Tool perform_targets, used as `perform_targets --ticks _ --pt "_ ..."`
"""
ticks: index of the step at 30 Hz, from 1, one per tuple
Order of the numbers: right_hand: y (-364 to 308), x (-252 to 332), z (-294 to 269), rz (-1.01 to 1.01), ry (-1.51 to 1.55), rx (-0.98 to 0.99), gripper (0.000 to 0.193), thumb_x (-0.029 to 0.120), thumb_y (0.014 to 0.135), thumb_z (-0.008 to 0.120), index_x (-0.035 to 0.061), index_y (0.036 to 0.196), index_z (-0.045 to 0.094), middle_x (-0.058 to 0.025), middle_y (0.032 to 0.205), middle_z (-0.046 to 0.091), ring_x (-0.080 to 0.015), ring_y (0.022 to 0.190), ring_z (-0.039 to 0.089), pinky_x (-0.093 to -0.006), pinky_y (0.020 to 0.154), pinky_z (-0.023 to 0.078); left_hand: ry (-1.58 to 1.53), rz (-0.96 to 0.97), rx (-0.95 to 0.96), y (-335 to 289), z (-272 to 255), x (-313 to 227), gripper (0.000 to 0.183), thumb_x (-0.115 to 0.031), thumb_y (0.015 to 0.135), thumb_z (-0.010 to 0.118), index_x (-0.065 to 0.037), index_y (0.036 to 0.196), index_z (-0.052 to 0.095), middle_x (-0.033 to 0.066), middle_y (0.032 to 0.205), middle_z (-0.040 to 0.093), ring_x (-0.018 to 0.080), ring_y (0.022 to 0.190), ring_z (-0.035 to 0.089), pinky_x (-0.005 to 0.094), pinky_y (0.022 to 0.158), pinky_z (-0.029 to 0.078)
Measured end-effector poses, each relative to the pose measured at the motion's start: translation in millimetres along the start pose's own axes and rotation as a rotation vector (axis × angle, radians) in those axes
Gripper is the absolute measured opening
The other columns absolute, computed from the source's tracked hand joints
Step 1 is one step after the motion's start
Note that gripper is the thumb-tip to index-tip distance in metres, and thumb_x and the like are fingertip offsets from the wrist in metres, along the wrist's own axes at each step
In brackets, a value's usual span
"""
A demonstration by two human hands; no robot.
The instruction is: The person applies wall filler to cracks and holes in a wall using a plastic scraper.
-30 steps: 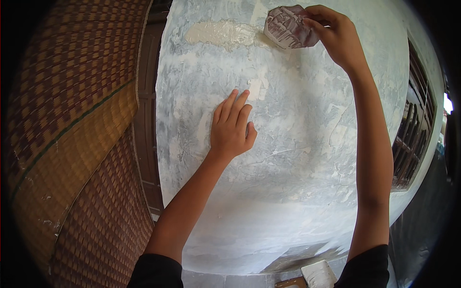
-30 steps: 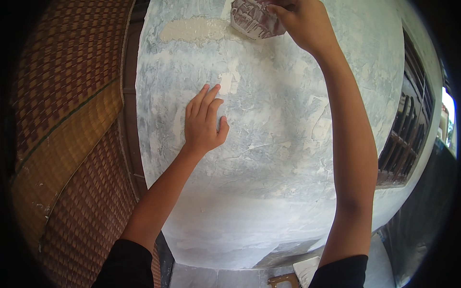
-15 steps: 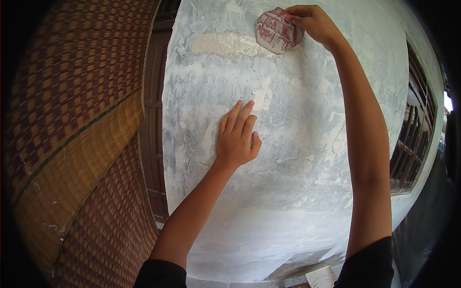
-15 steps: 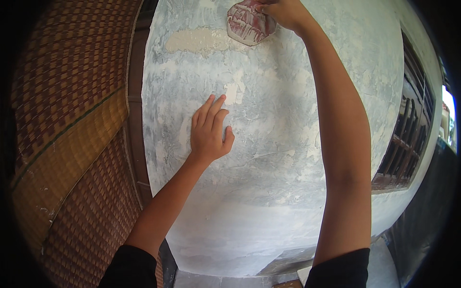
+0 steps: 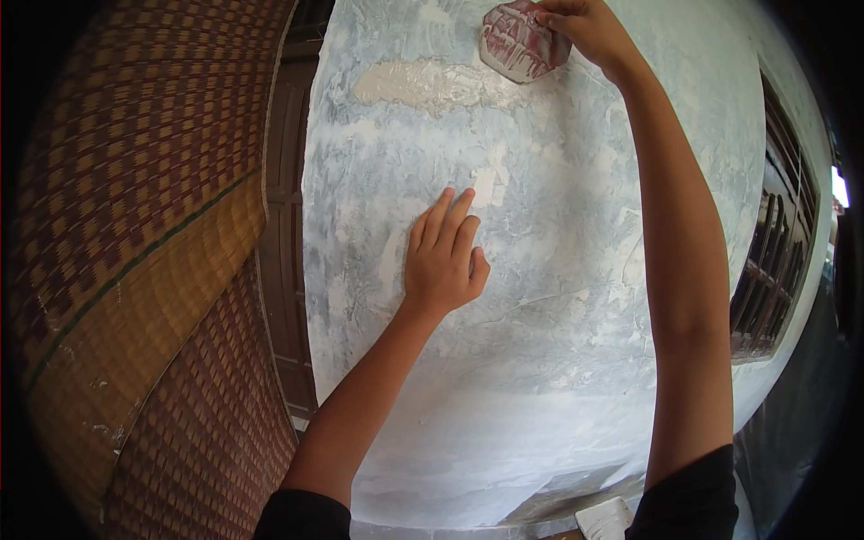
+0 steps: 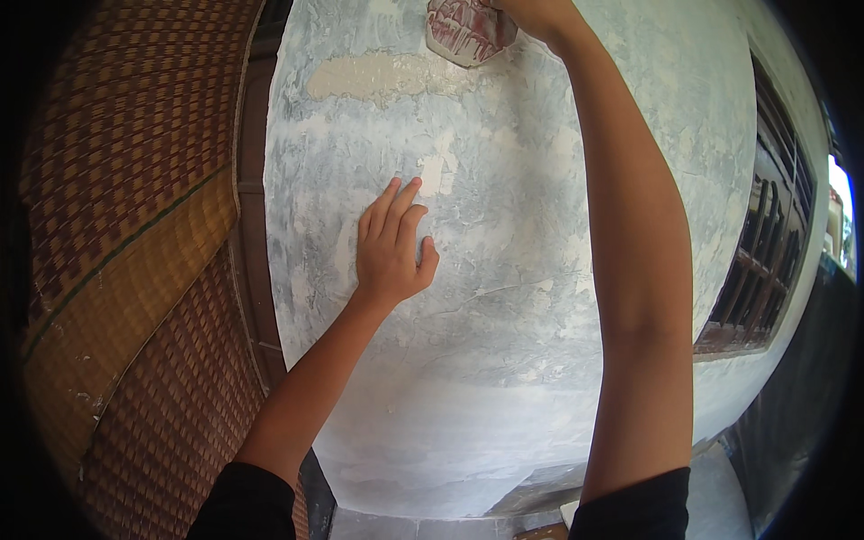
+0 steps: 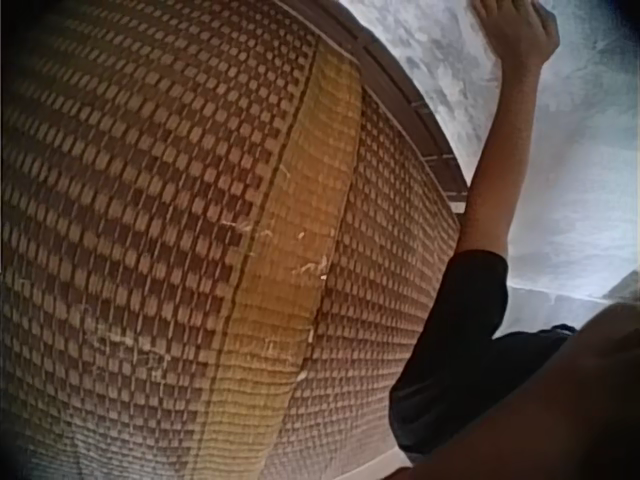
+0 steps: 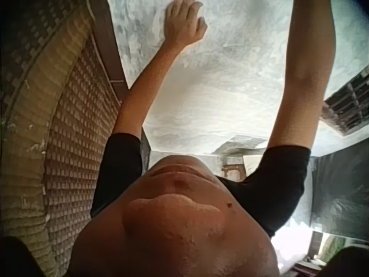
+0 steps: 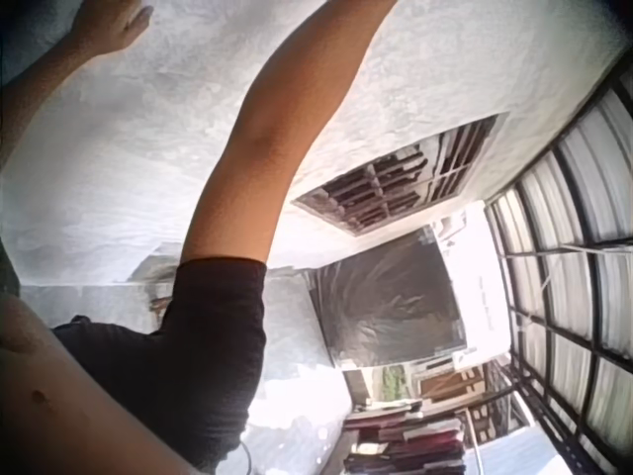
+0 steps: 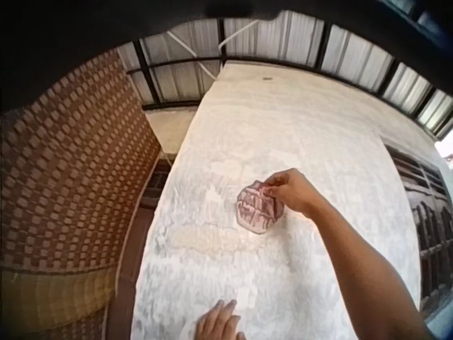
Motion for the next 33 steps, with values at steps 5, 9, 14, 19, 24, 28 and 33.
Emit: perform_targets --ticks 5,9,14,19,24,28,33 --pt "1 -4 6 0.01 0.086 0.085 0.022 0.006 0.089 0.065 -0.0053 0.106 0.072 -0.0135 0.09 0.074 -0.0204 0.082 0.067 -0.0337 0.078 0.053 0.006 0.005 0.002 1 0 -1 0.038 -0.014 0.077 0.059 -0.004 0.114 0.057 0.0173 0.143 0.052 0.0374 0.136 0.045 0.0475 0.106 0.035" --pt "5 -17 -9 -0.03 -0.051 0.029 0.02 0.006 0.089 0.065 -0.0049 0.104 0.073 -0.0126 0.088 0.073 -0.0205 0.078 0.066 -0.0338 0.076 0.053 0.002 0.003 0.002 1 1 -2 0.038 -0.014 0.077 0.059 -0.004 0.114 0.057 0.017 0.143 0.053 0.0373 0.136 0.045 0.0479 0.106 0.035" --pt "-2 -29 -26 0.107 0.134 -0.049 0.021 0.005 0.09 0.063 -0.0042 0.106 0.072 -0.0123 0.087 0.073 -0.021 0.077 0.065 -0.0343 0.077 0.053 0.006 -0.003 0.002 -1 0 1 0.039 -0.013 0.077 0.059 -0.004 0.115 0.056 0.0167 0.143 0.053 0.037 0.136 0.044 0.0481 0.106 0.035" --pt "6 -60 -9 -0.061 0.017 0.037 0.027 0.02 0.092 0.068 0.0042 0.114 0.073 -0.0038 0.102 0.073 -0.0158 0.094 0.065 -0.032 0.095 0.047 -0.003 0.006 0.01 2 1 -2 0.04 -0.013 0.077 0.059 -0.004 0.115 0.056 0.0166 0.143 0.052 0.0369 0.136 0.044 0.048 0.107 0.034" --pt "3 -73 -35 0.015 0.176 -0.053 0.025 0.016 0.093 0.067 0.0024 0.112 0.073 -0.0048 0.1 0.072 -0.0147 0.092 0.064 -0.0305 0.092 0.048 0.007 -0.002 0.01 1 3 -1 0.039 -0.012 0.076 0.06 -0.004 0.114 0.056 0.0168 0.143 0.052 0.037 0.136 0.044 0.0482 0.107 0.034" --pt "-1 -64 -13 -0.023 0.25 0.002 0.025 0.013 0.093 0.065 0.0011 0.113 0.072 -0.0053 0.099 0.072 -0.0144 0.091 0.064 -0.0297 0.091 0.048 0.017 -0.003 0.024 1 0 1 0.039 -0.013 0.076 0.059 -0.004 0.115 0.056 0.0167 0.143 0.052 0.0368 0.137 0.044 0.048 0.107 0.034" --pt "-2 -80 -35 0.025 0.173 -0.044 0.024 0.013 0.092 0.065 0.0018 0.113 0.072 -0.0049 0.1 0.072 -0.0146 0.091 0.064 -0.0306 0.092 0.047 0.017 0.005 0.009 2 -2 -3 0.038 -0.013 0.077 0.059 -0.004 0.114 0.056 0.0169 0.143 0.052 0.0372 0.137 0.044 0.0481 0.107 0.034"
Point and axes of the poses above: each hand's wrist, its own y-axis towards the middle knuckle, its own z-axis out of the palm, x = y × z, the point moved 8 cm from there along y, towards the middle knuckle
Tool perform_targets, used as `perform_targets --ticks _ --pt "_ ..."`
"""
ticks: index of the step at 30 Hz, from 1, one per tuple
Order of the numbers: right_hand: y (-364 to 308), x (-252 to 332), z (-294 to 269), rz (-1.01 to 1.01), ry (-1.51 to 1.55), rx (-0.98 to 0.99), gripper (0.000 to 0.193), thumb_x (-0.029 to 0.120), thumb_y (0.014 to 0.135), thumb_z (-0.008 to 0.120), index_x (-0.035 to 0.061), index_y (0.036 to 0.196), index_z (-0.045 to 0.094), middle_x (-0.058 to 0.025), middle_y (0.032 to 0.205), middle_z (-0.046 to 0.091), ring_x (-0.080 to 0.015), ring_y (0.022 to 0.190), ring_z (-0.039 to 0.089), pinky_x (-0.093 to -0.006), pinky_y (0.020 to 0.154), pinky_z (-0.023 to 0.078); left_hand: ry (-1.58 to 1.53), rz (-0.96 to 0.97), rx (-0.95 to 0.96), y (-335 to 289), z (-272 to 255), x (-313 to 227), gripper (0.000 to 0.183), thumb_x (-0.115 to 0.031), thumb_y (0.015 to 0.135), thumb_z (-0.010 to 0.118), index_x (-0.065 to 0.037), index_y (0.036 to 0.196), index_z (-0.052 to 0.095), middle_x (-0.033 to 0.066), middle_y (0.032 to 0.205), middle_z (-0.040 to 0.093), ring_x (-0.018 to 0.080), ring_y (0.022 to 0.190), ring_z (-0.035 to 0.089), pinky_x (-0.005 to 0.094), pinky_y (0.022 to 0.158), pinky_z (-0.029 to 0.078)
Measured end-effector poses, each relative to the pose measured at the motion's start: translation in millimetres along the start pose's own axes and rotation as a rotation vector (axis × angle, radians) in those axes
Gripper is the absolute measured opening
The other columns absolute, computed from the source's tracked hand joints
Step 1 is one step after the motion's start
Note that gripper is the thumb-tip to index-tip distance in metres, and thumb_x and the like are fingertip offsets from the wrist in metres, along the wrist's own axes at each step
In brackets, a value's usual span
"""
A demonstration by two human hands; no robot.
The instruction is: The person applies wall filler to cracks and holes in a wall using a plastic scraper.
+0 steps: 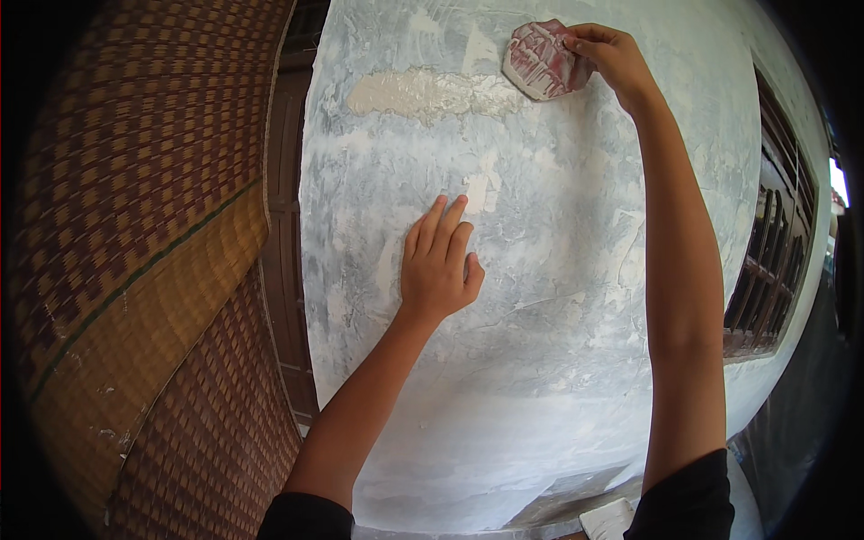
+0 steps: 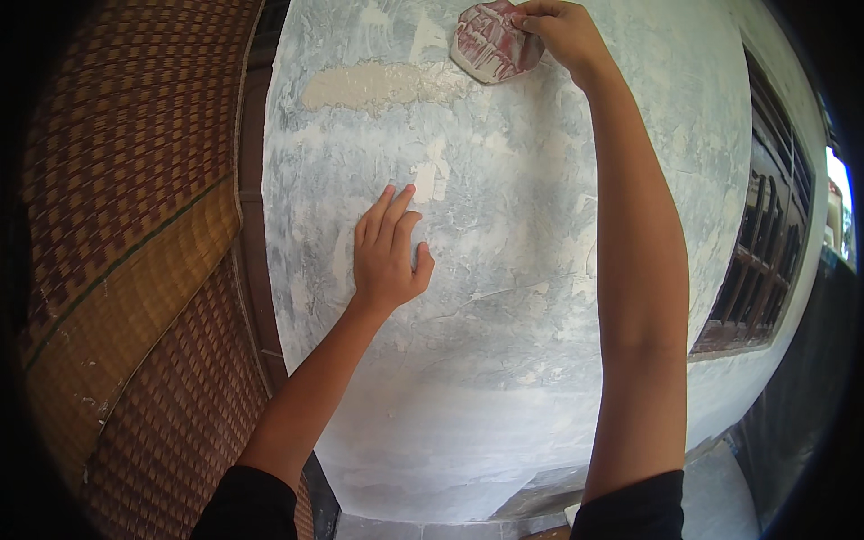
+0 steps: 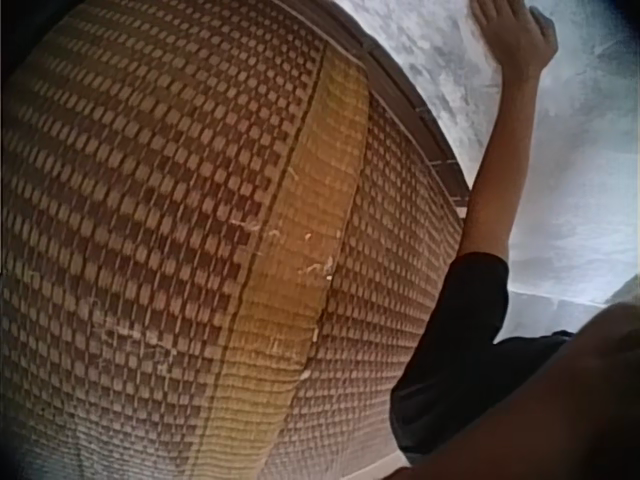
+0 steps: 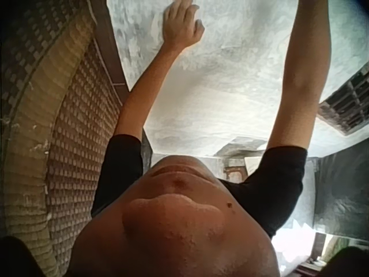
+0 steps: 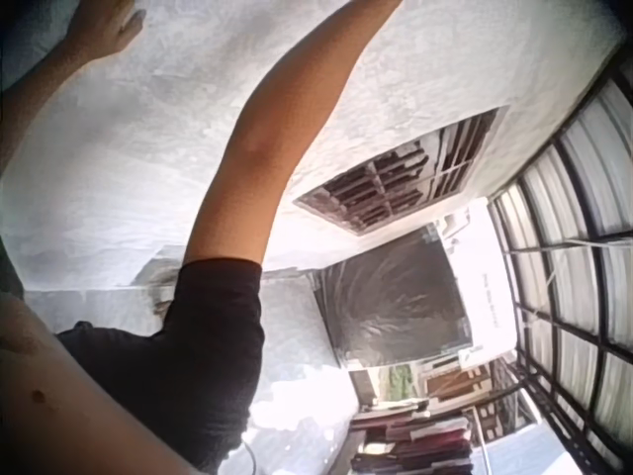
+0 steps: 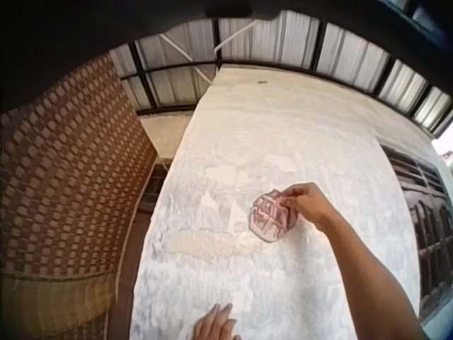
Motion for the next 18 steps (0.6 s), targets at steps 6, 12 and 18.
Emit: perform_targets --ticks 6,12,18 --pt "-10 7 30 -0.036 -0.053 0.071 0.024 0.017 0.091 0.069 0.0039 0.11 0.074 -0.0027 0.094 0.072 -0.0127 0.084 0.062 -0.0291 0.09 0.046 0.003 -0.009 0.012 -3 3 3 0.039 -0.014 0.078 0.059 -0.004 0.115 0.056 0.017 0.143 0.052 0.0371 0.137 0.044 0.048 0.107 0.034" --pt "-3 -3 3 -0.035 0.046 -0.021 0.025 0.018 0.091 0.069 0.0032 0.11 0.074 -0.0036 0.095 0.072 -0.0131 0.085 0.063 -0.0294 0.09 0.046 -0.007 -0.002 0.0 -1 3 0 0.038 -0.013 0.077 0.059 -0.004 0.115 0.056 0.0175 0.143 0.052 0.0377 0.137 0.043 0.0485 0.107 0.034" --pt "-7 -5 12 0.007 -0.033 0.002 0.025 0.018 0.092 0.069 0.0031 0.111 0.074 -0.004 0.097 0.072 -0.0135 0.086 0.063 -0.0293 0.09 0.047 -0.007 -0.001 0.007 -1 4 2 0.038 -0.013 0.077 0.059 -0.004 0.114 0.056 0.0172 0.143 0.051 0.0372 0.137 0.043 0.0485 0.107 0.033"
Point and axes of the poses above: each hand's wrist, its own y-axis towards the middle knuckle, its own z-axis out of the palm, x = y × z, the point moved 8 cm from there along y, towards the middle knuckle
